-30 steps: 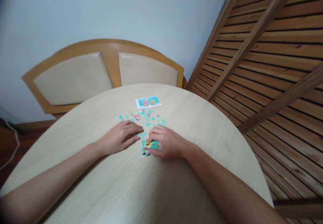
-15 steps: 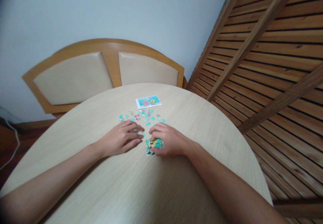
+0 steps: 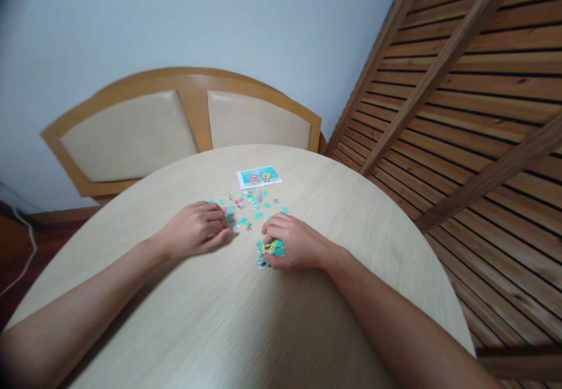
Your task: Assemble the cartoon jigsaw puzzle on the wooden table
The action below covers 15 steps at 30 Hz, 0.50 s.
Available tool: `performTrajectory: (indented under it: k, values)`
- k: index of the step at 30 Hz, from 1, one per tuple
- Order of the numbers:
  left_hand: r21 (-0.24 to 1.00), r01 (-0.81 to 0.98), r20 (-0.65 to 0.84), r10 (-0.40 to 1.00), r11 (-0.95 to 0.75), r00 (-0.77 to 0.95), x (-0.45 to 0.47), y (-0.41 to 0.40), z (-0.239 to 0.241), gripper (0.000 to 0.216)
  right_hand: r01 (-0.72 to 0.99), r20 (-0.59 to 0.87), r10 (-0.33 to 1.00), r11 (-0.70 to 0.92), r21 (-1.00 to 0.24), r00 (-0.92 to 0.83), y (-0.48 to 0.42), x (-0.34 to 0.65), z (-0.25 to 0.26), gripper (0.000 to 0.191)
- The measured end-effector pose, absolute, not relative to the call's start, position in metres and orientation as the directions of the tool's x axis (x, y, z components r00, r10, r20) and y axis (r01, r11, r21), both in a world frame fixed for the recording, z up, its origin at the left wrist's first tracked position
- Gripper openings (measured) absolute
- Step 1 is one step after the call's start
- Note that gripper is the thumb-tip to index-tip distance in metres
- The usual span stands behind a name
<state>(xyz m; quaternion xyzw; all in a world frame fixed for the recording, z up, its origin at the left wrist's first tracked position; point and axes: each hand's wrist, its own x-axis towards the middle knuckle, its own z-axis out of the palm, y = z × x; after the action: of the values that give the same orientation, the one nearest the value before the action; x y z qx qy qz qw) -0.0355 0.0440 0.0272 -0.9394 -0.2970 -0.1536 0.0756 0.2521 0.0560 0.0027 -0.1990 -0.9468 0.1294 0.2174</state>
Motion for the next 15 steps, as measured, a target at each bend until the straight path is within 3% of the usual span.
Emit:
performTrajectory:
  k: [6, 12, 15]
  values:
    - [-0.031, 0.541, 0.302, 0.509, -0.840, 0.806, -0.030, 0.043, 0.017, 0.028, 0.303, 0.379, 0.419, 0.895, -0.328, -0.825, 0.057, 0.252, 0.001, 0.017]
    - [0.065, 0.408, 0.310, 0.407, -0.911, 0.859, -0.022, 0.038, 0.015, 0.024, 0.307, 0.380, 0.422, 0.894, -0.328, -0.823, 0.056, 0.251, 0.001, 0.016]
    - [0.088, 0.430, 0.339, 0.433, -0.898, 0.835, -0.017, 0.035, 0.013, 0.025, 0.311, 0.383, 0.424, 0.893, -0.324, -0.821, 0.055, 0.251, 0.002, 0.015]
